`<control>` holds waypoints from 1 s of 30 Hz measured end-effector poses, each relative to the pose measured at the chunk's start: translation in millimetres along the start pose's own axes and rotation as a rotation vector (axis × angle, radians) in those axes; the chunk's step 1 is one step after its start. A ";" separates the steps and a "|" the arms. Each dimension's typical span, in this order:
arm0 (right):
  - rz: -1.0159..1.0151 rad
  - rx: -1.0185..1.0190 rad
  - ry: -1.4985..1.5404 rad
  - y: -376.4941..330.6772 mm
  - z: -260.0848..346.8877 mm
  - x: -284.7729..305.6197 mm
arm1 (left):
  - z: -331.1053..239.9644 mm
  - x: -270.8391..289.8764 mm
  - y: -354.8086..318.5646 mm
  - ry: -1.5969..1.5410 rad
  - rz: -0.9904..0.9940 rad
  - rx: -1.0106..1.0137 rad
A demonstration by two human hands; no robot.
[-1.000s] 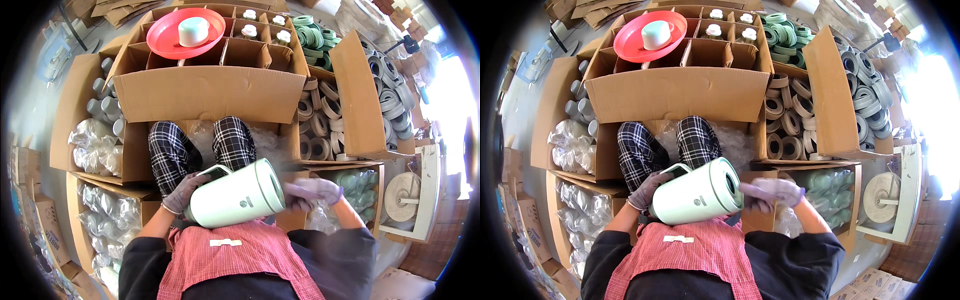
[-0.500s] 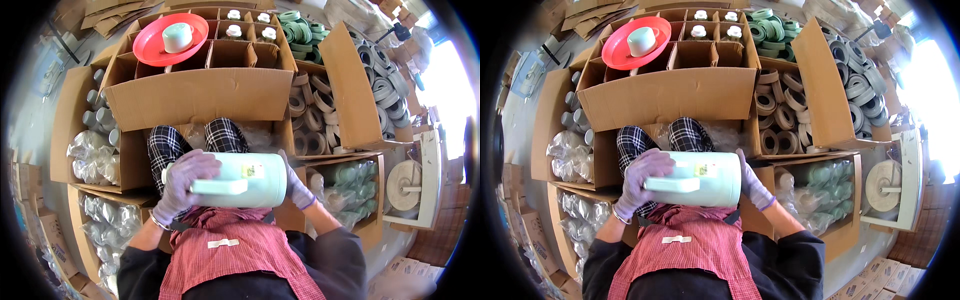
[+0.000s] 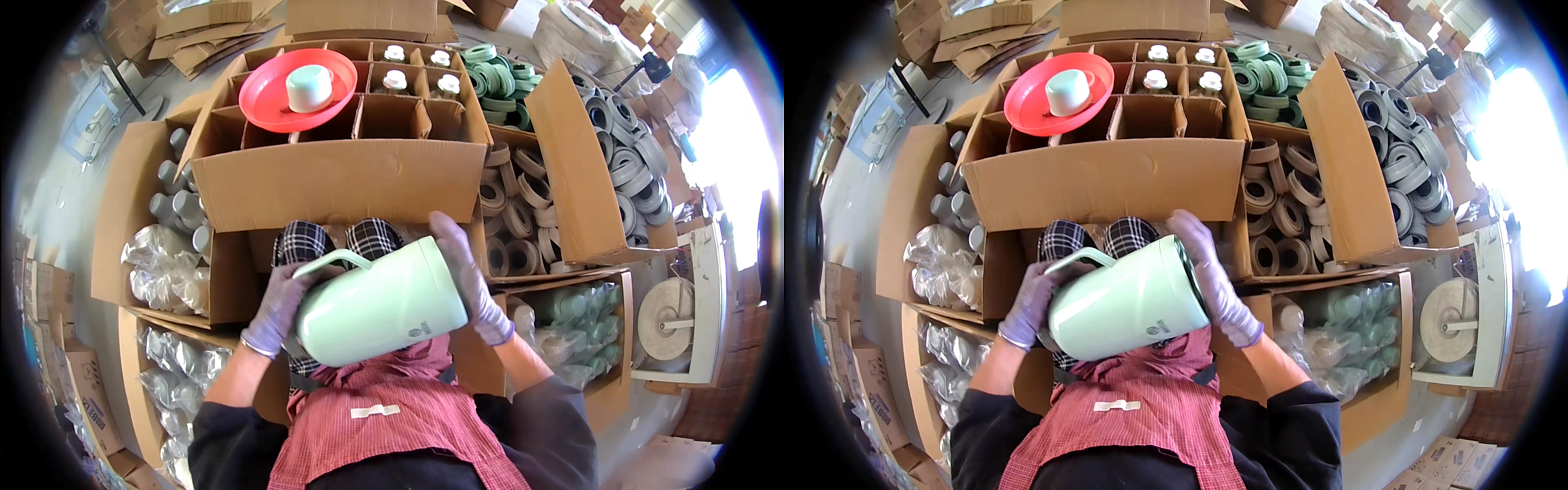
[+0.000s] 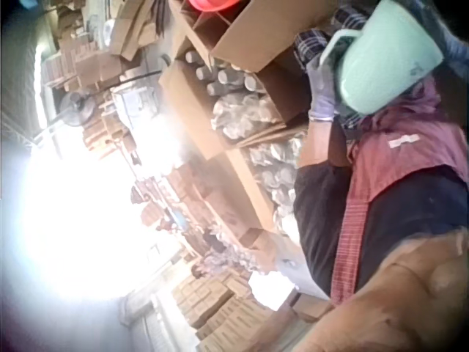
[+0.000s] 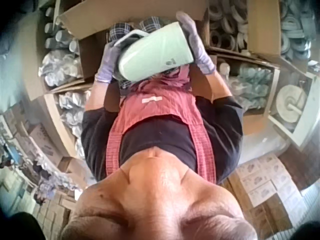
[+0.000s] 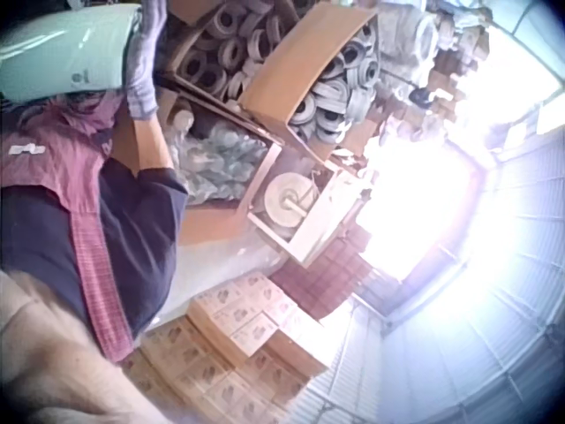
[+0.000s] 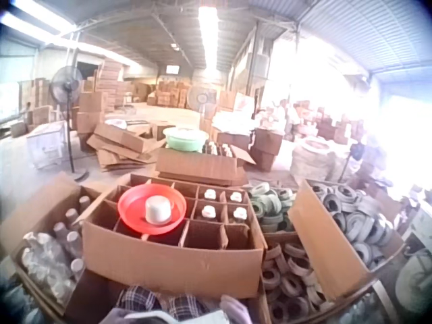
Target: The person assembles white and green kettles by inserting internal components, screwing on lids, and placing them into plastic bags. They handle various kettle parts and lids while sitting on the floor surrounded by cardboard boxes.
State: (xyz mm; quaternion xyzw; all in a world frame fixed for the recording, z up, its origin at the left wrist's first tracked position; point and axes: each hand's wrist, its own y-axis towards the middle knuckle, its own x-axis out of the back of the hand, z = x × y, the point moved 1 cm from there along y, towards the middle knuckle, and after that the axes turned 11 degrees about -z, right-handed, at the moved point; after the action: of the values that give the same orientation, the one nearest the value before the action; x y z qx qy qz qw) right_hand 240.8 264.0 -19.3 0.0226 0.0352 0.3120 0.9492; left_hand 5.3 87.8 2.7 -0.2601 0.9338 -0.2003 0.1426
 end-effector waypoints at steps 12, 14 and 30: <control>0.191 0.737 -0.587 182.7 94.8 -139.0 | 24.5 95.5 -15.3 -0.186 -0.464 -0.422; 0.144 0.755 -0.681 255.8 80.6 -162.5 | 48.6 112.1 -17.5 -0.551 -0.400 -0.279; 0.114 1.401 -0.580 89.3 68.2 -138.3 | -8.0 67.7 61.0 -0.195 -0.725 -1.053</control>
State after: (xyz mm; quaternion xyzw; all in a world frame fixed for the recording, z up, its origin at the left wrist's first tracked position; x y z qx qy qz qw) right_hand 82.6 252.2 61.7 0.7028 -0.0272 0.2467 0.6667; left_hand -79.6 101.3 -28.6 -0.6113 0.7425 0.2738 0.0035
